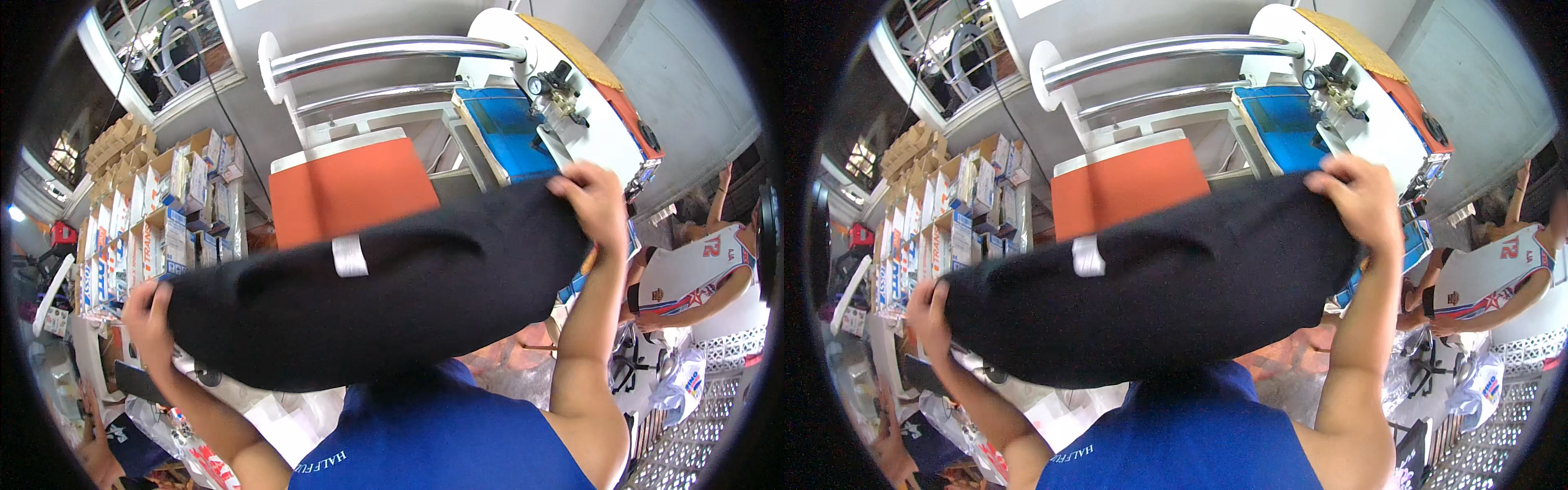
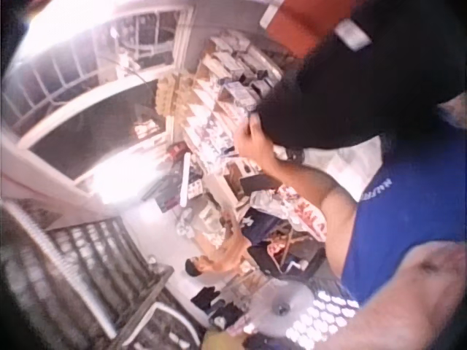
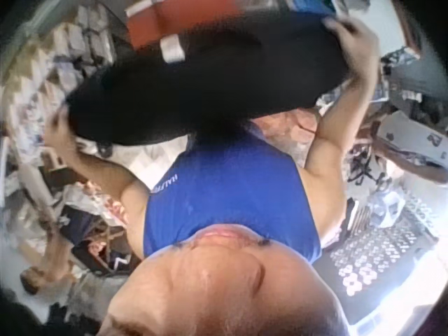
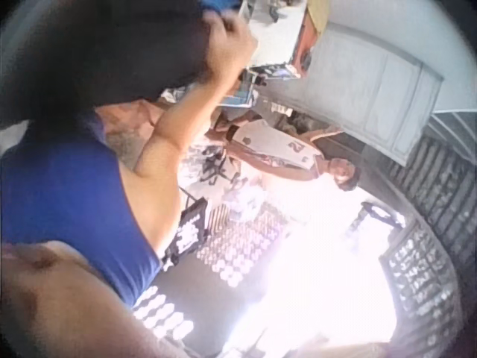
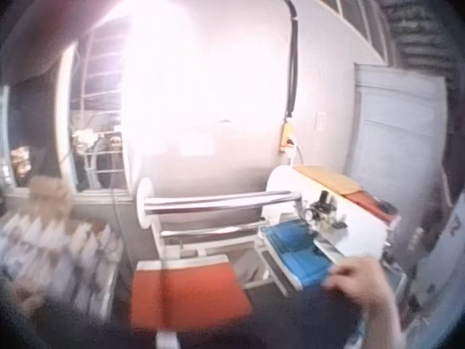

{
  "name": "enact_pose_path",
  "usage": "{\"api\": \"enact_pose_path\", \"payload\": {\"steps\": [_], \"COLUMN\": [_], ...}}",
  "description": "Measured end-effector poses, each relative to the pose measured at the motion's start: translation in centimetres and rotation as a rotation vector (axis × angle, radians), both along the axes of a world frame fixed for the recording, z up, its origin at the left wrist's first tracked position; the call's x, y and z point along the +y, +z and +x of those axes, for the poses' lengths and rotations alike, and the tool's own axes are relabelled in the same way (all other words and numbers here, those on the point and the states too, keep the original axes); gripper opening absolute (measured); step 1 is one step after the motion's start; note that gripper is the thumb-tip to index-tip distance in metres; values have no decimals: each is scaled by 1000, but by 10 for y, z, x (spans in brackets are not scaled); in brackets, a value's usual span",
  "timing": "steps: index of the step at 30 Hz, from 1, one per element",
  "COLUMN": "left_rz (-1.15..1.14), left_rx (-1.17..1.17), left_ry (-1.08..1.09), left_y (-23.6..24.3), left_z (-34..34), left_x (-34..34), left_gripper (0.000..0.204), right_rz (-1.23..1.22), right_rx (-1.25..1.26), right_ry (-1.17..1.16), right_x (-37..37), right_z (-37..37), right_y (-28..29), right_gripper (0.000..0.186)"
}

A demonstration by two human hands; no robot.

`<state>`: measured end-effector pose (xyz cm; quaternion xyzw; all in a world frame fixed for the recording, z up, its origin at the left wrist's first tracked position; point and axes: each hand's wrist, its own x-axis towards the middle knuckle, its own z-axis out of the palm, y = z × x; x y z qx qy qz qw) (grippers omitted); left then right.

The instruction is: The person aligns and presses a black t-shirt on a heat press, then places a printed transfer sheet onto the shirt and operates the press. They repeat the process with another t-shirt, handling transfer sheets and adjusting the garments on the press.

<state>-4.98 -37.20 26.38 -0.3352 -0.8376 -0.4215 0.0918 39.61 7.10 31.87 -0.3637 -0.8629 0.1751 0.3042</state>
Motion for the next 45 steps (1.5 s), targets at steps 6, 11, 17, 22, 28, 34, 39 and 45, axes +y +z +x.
{"api": "enact_pose_path", "payload": {"steps": [6, 11, 17, 22, 28, 34, 39, 45], "left_rz": [-104, -27, 58, 583, 409, 102, -237, -229], "left_rx": [329, -231, -1774, -1721, -1323, -683, -256, -68], "left_ry": [-155, -185, 28, -188, -83, 230, 100, 151], "left_y": [-91, -238, -324, -319, -308, -258, -224, -226], "left_z": [-54, 29, 130, 126, 80, 94, 138, 149], "left_x": [127, 45, -5, 36, 62, 69, 87, 91], "left_gripper": [34, 30, 80, 71, 43, 23, 40, 33], "right_rz": [526, -159, -1728, -1847, -879, -476, -420, -334], "right_rx": [-221, -84, 521, 573, 1, 110, -238, -140], "right_ry": [152, 20, -123, 8, -469, -455, -341, -369], "right_x": [59, -33, -91, -62, -56, -79, -100, -111], "right_z": [-141, -63, 9, -1, -12, -10, -27, -28], "right_y": [-96, -236, -332, -339, -317, -287, -282, -289], "right_gripper": [32, 34, 76, 84, 56, 38, 40, 37]}}
